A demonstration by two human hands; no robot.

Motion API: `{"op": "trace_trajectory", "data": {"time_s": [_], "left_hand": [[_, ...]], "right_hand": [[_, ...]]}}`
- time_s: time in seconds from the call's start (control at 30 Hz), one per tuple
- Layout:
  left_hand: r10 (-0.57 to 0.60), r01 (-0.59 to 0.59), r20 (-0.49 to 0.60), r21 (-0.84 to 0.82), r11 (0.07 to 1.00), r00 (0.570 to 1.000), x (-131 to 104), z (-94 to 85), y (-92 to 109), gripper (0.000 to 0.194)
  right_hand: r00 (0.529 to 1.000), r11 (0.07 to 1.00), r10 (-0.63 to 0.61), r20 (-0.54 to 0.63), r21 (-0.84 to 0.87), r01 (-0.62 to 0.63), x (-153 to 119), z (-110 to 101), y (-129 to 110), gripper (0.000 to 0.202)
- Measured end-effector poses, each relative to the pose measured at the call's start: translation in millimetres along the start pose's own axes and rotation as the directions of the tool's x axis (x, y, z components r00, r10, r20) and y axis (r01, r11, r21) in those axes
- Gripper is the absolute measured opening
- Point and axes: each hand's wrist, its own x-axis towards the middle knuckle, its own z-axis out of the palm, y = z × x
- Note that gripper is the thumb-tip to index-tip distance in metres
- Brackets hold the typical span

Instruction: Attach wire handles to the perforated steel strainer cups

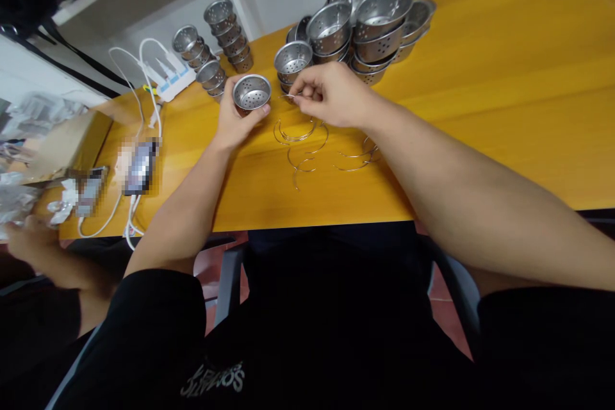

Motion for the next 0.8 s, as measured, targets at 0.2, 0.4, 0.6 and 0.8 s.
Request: {"op": "trace_trajectory", "data": {"time_s": [0.2, 0.4, 0.6, 0.8], "left_hand": [[-0.004, 0.004, -0.007, -0.043, 0.999, 1.0, -1, 1.4, -5, 0.112], [0.008, -0.003, 0.053, -0.1, 0.995, 0.999, 0, 5.4, -8, 0.113], [0.074, -0.061, 0.119, -0.109, 0.992, 0.99, -2, 14.3, 3, 0.108], [0.131, -0.111, 0.166, -0.126, 0.986, 0.977, -7, 36.0, 21, 0.105]], "right_hand": [[0.993, 1.0, -0.026, -0.119, -0.004, 0.026, 2, -2, -6, 0.051], [0.98, 0.997, -0.066, -0.19, 0.017, 0.07, 2, 0, -16, 0.044], [0.976, 0.998, -0.07, -0.208, -0.013, 0.068, 2, 7, -23, 0.035], [0.973, 0.998, -0.042, -0.228, -0.05, 0.031, 3, 12, -26, 0.027]]}}
